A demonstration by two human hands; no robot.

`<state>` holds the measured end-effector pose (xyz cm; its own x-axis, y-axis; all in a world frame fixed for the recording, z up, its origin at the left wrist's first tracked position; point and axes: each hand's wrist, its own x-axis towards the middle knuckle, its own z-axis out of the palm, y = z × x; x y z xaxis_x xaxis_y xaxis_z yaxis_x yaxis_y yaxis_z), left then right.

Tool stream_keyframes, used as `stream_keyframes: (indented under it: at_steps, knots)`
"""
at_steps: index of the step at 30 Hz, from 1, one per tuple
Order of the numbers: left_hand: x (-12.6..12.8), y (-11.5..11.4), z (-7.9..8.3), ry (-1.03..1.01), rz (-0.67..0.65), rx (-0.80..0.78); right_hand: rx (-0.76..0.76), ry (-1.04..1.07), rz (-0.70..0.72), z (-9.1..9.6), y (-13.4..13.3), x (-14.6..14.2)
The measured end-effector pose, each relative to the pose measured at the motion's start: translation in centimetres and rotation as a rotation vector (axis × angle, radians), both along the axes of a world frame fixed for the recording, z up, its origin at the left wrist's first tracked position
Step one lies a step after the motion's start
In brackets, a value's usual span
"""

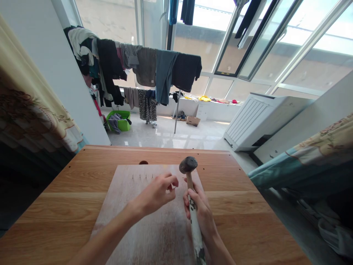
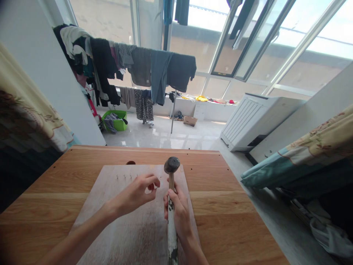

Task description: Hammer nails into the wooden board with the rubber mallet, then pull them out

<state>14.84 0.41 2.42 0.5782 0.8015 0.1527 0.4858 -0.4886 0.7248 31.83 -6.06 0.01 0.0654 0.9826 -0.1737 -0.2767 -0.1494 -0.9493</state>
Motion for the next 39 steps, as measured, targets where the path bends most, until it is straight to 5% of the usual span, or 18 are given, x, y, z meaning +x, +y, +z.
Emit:
stream_keyframes:
  at_steps: [6,12,39]
  knots:
    - [2.2,3.8,-1.5,-0.122,0.15,0.188,0.029,-0.007,-0.03,-0.4,0.3,0.8]
    - [2.4,4.6,-2.9,0.03,0.165,0.383,0.012,0.026,-0.078,-0.1,0.5,1.2]
    - [2.7,4.5,-3.4,0.177,0.142,0.251,-0.01,0.018,-0.006,-0.4,0.2,1.0]
